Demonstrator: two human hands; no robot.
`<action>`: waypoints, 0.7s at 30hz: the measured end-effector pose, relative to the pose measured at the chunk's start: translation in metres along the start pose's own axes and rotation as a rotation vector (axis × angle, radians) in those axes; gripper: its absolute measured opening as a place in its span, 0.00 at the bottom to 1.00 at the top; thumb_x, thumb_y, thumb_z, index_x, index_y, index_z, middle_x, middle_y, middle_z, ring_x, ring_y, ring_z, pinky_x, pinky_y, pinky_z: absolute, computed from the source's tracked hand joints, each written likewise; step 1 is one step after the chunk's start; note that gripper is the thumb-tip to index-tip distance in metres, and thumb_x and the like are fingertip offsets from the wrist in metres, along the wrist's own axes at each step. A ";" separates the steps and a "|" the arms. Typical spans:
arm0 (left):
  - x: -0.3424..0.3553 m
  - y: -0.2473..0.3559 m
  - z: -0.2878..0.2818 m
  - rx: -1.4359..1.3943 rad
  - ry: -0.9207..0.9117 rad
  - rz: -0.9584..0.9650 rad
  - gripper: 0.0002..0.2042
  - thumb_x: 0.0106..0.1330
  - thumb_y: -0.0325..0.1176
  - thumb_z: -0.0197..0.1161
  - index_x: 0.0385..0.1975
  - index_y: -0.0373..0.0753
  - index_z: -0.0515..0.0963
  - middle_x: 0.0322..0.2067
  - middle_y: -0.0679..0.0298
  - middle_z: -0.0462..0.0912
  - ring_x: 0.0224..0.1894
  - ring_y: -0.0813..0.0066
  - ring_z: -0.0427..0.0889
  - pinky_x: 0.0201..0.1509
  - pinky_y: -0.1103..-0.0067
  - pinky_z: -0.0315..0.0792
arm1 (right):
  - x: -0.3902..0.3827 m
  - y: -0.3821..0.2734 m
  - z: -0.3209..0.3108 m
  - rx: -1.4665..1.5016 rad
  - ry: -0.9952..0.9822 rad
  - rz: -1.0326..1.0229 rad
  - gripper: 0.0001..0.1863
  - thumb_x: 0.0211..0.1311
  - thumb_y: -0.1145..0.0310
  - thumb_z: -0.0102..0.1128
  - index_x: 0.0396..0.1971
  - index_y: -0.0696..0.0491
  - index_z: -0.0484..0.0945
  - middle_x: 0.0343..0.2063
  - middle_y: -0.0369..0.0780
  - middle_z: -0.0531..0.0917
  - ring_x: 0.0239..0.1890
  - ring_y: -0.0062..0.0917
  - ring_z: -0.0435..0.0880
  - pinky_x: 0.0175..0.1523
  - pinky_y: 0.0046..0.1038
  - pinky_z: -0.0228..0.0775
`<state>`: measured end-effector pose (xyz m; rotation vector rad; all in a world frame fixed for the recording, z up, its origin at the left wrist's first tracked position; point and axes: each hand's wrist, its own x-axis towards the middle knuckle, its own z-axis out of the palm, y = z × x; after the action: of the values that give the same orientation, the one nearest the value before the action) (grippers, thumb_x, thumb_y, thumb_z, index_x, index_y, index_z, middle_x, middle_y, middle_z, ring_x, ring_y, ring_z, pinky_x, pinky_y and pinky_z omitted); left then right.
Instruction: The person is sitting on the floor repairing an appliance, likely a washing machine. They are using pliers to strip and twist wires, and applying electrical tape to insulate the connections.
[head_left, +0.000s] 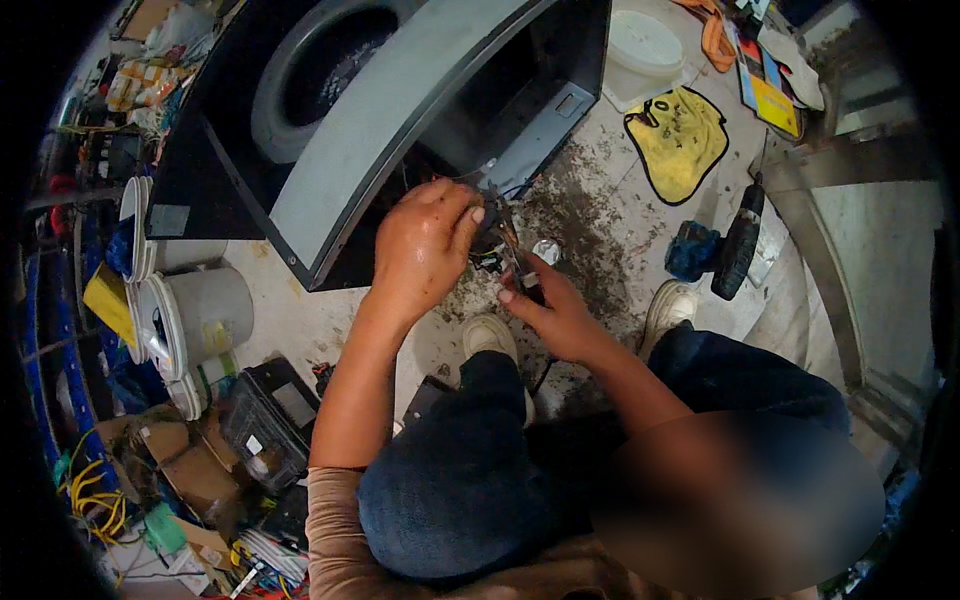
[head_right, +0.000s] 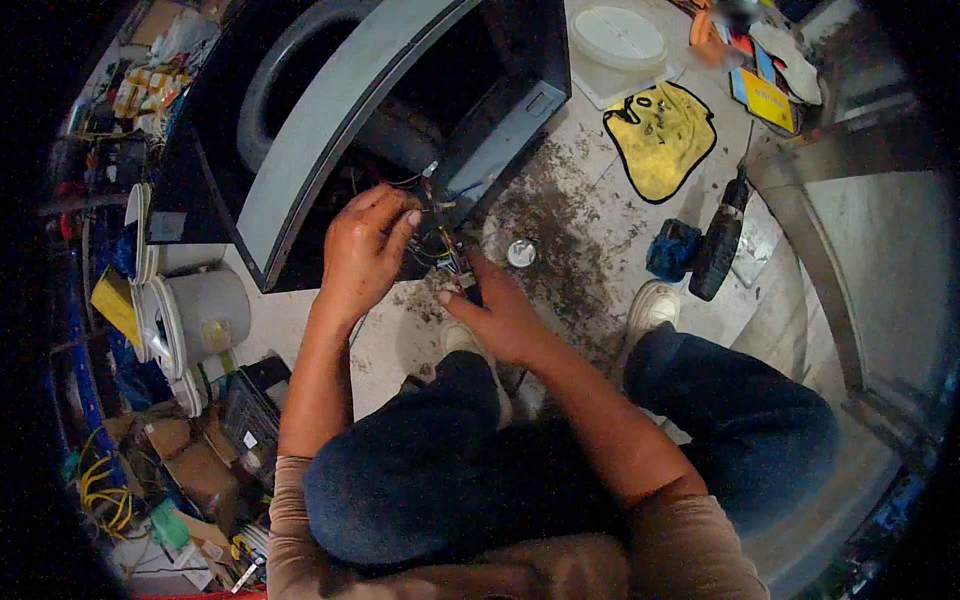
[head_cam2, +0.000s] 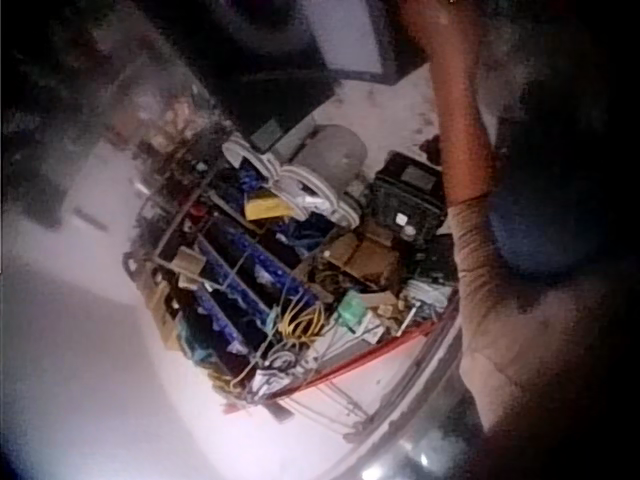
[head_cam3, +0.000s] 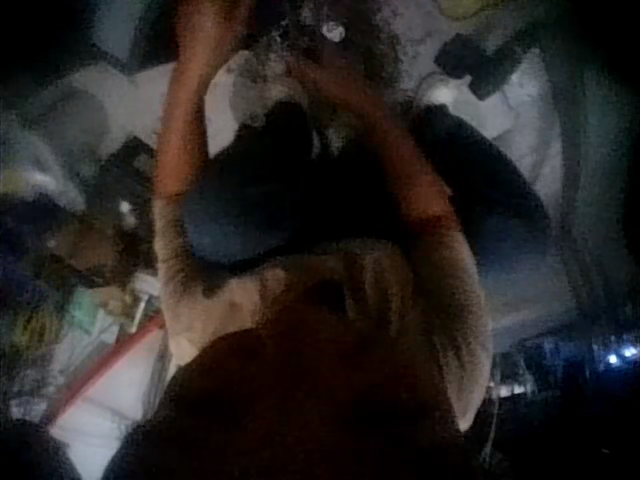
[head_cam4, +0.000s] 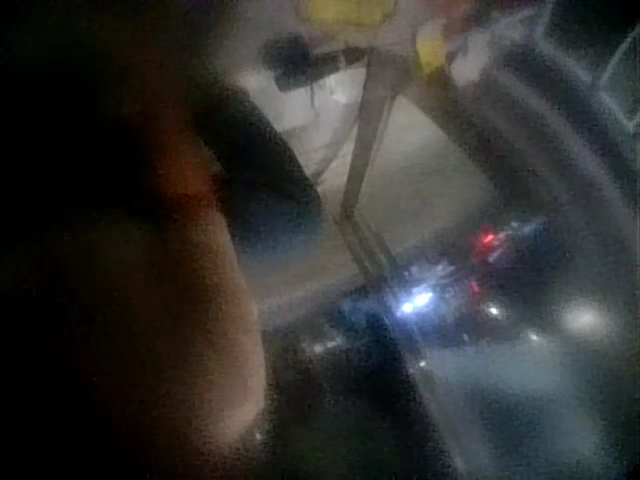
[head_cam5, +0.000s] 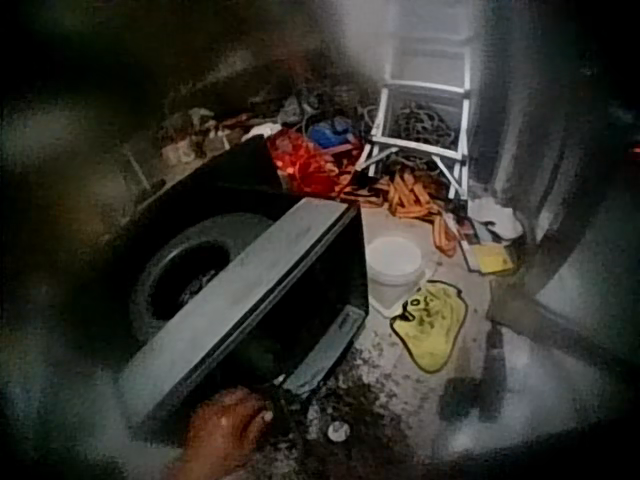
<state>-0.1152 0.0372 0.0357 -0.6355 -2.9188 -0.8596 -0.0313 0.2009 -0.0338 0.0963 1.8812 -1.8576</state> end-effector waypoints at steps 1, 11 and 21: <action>0.000 0.000 -0.002 0.018 -0.033 -0.005 0.05 0.57 0.30 0.60 0.30 0.37 0.77 0.30 0.57 0.76 0.36 0.53 0.76 0.38 0.66 0.71 | 0.004 -0.002 0.002 -0.018 -0.001 -0.012 0.27 0.58 0.60 0.60 0.53 0.59 0.66 0.38 0.39 0.77 0.38 0.22 0.75 0.45 0.25 0.68; 0.005 -0.008 -0.013 0.004 -0.176 0.122 0.05 0.56 0.27 0.59 0.30 0.34 0.76 0.29 0.55 0.75 0.35 0.54 0.75 0.38 0.67 0.70 | 0.015 -0.005 0.025 -0.044 0.127 -0.170 0.29 0.59 0.55 0.56 0.52 0.61 0.64 0.43 0.49 0.75 0.47 0.37 0.74 0.53 0.35 0.63; 0.006 -0.005 -0.010 -0.015 -0.176 0.110 0.05 0.57 0.28 0.58 0.30 0.35 0.76 0.30 0.55 0.75 0.37 0.54 0.75 0.41 0.66 0.70 | 0.010 0.005 0.033 0.147 0.047 0.001 0.31 0.60 0.50 0.54 0.50 0.63 0.65 0.46 0.55 0.73 0.50 0.44 0.71 0.56 0.39 0.60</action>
<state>-0.1238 0.0299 0.0427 -0.9077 -2.9975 -0.8557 -0.0287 0.1664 -0.0406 0.1914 1.7725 -2.0081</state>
